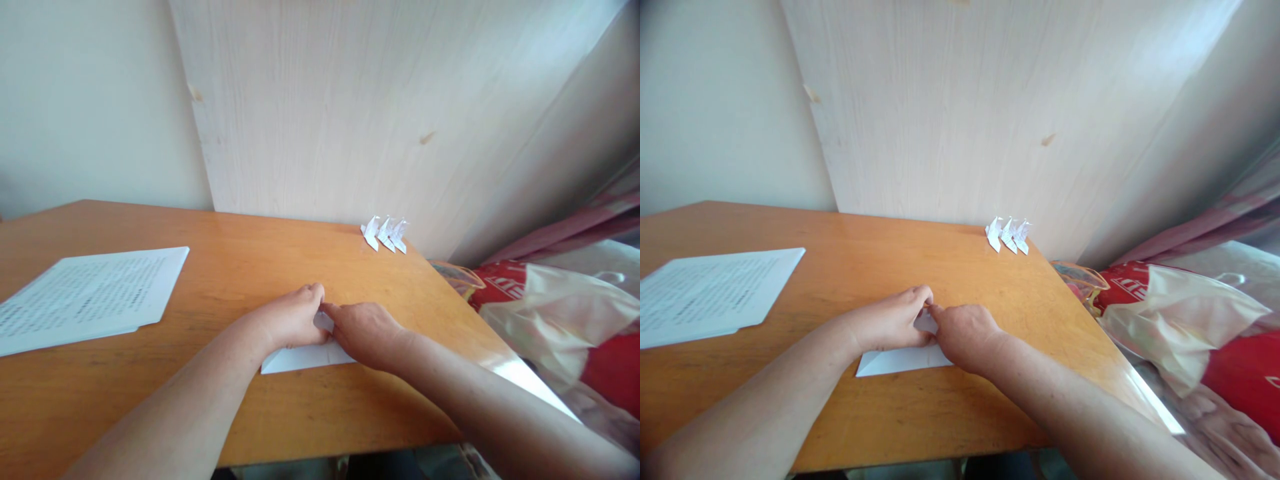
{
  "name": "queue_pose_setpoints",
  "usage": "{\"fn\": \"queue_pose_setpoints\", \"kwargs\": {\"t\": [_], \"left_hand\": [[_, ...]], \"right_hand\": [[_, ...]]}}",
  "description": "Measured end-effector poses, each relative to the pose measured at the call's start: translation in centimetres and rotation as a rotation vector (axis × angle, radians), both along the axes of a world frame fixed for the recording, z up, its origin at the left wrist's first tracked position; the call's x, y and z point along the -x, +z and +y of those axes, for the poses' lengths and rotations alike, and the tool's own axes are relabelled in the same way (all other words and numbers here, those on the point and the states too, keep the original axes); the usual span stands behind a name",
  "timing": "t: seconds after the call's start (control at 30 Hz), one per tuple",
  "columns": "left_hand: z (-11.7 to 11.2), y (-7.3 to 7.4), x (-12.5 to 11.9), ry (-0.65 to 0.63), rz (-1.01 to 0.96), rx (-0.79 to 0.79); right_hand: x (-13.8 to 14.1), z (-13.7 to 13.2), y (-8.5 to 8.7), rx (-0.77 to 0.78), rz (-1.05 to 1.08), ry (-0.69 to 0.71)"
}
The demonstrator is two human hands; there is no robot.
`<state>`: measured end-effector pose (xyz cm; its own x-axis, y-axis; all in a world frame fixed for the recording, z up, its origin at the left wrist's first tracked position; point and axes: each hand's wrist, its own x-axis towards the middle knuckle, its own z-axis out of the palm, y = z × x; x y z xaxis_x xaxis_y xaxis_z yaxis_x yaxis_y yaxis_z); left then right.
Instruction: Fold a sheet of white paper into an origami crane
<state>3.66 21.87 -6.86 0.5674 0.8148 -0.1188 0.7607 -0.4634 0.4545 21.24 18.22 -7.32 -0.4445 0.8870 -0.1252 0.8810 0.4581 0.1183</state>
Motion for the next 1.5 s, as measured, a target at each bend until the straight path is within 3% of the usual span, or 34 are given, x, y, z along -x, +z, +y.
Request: {"fn": "queue_pose_setpoints", "kwargs": {"t": [0.23, 0.4, 0.6, 0.97, 1.2, 1.5], "left_hand": [[0.3, -0.2, 0.3, -0.041, -0.001, -0.013], [0.2, 0.3, 0.2, -0.045, 0.030, -0.012], [0.0, 0.9, 0.2, -0.048, 0.022, -0.017], [2.8, -1.6, 1.0, 0.073, -0.183, -0.076], [3.9, -1.7, 1.9, 0.153, -0.232, -0.152], [4.4, -2.2, 2.4, 0.195, -0.267, -0.100]], "right_hand": [[-1.9, -1.5, -0.2, -0.013, 0.036, 0.039], [-3.6, -3.1, 0.3, 0.012, 0.227, -0.003], [-4.4, -4.9, 0.3, -0.063, 0.403, -0.013], [-4.4, -6.3, -0.2, -0.094, 0.506, 0.033], [-4.5, -6.2, -0.6, -0.094, 0.533, 0.041], [-3.9, -5.4, -0.7, -0.110, 0.500, 0.073]]}}
